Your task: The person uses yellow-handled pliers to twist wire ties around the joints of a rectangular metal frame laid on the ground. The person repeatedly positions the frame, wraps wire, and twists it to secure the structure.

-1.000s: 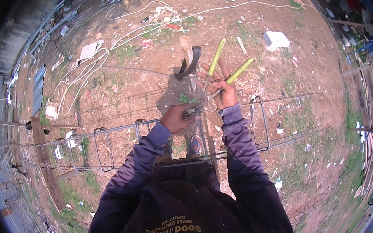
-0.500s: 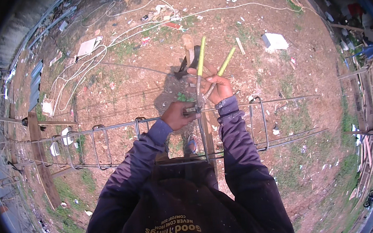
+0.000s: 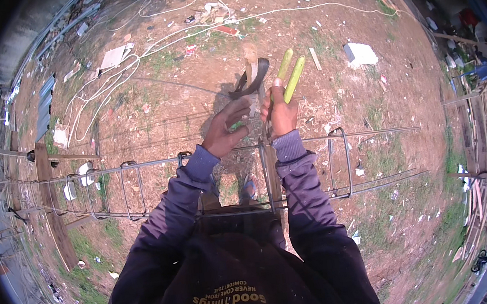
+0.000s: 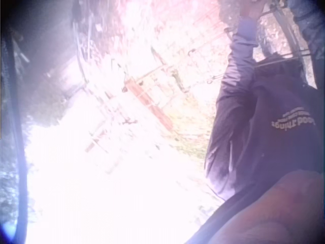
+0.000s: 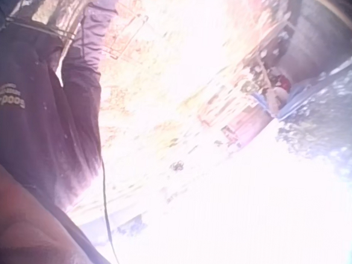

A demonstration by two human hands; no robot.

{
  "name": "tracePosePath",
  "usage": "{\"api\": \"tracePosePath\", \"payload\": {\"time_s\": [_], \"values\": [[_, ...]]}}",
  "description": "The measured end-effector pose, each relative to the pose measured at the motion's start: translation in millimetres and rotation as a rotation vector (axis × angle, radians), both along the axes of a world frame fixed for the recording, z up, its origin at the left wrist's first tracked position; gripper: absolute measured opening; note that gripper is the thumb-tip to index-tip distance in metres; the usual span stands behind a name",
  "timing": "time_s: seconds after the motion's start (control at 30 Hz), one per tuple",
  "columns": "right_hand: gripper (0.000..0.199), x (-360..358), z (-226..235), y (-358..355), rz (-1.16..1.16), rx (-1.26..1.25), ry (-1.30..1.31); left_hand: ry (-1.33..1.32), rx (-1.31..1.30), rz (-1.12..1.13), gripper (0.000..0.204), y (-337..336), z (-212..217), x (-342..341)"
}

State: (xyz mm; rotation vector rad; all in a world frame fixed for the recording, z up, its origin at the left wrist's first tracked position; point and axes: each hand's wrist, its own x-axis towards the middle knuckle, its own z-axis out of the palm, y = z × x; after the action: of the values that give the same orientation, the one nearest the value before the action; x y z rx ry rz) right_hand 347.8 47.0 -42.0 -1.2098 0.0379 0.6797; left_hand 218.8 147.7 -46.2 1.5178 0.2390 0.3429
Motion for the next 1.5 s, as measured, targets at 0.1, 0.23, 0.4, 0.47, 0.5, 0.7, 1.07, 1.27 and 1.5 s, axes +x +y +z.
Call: {"api": "tracePosePath", "payload": {"time_s": [0.1, 0.23, 0.4, 0.47, 0.5, 0.7, 1.07, 1.27, 1.5], "values": [[0.032, -19.5, -1.8, 8.5, -0.157, -0.067, -0.417, -0.081, -0.057, 0.205, 0.072, -9.5, 44.8, 38.0], [0.026, -52.6, -12.5, -3.4, -0.182, -0.413, -1.062, 0.225, 0.396, 0.174, 0.054, -44.3, 94.1, 78.3], [0.026, -61.6, -15.9, -27.4, -0.047, -0.323, -1.080, 0.005, 0.141, 0.318, 0.040, -72.1, 112.7, 73.5], [0.027, -58.5, -13.4, -38.8, 0.014, -0.324, -1.049, -0.134, 0.245, 0.234, 0.032, -78.0, 106.9, 55.4], [0.027, -59.6, -12.0, -46.6, 0.034, -0.259, -0.975, -0.198, 0.360, 0.119, 0.027, -81.6, 102.1, 40.5], [0.030, -94.0, -10.5, -93.6, 0.184, -0.308, -1.045, -0.693, 0.419, 0.121, 0.021, -122.5, 70.7, -6.1], [0.038, -17.7, 14.8, -36.3, 0.617, -0.104, -0.658, -0.091, 0.149, -0.367, 0.041, -14.4, 105.5, 66.6], [0.034, -81.9, -22.1, -43.2, 0.098, -0.356, -0.947, -0.293, 0.419, 0.376, 0.053, -84.2, 88.9, 40.5], [0.024, -98.0, -29.5, -25.0, -0.123, -0.337, -0.746, -0.350, 0.380, 0.581, 0.045, -100.3, 94.5, 17.4]]}}
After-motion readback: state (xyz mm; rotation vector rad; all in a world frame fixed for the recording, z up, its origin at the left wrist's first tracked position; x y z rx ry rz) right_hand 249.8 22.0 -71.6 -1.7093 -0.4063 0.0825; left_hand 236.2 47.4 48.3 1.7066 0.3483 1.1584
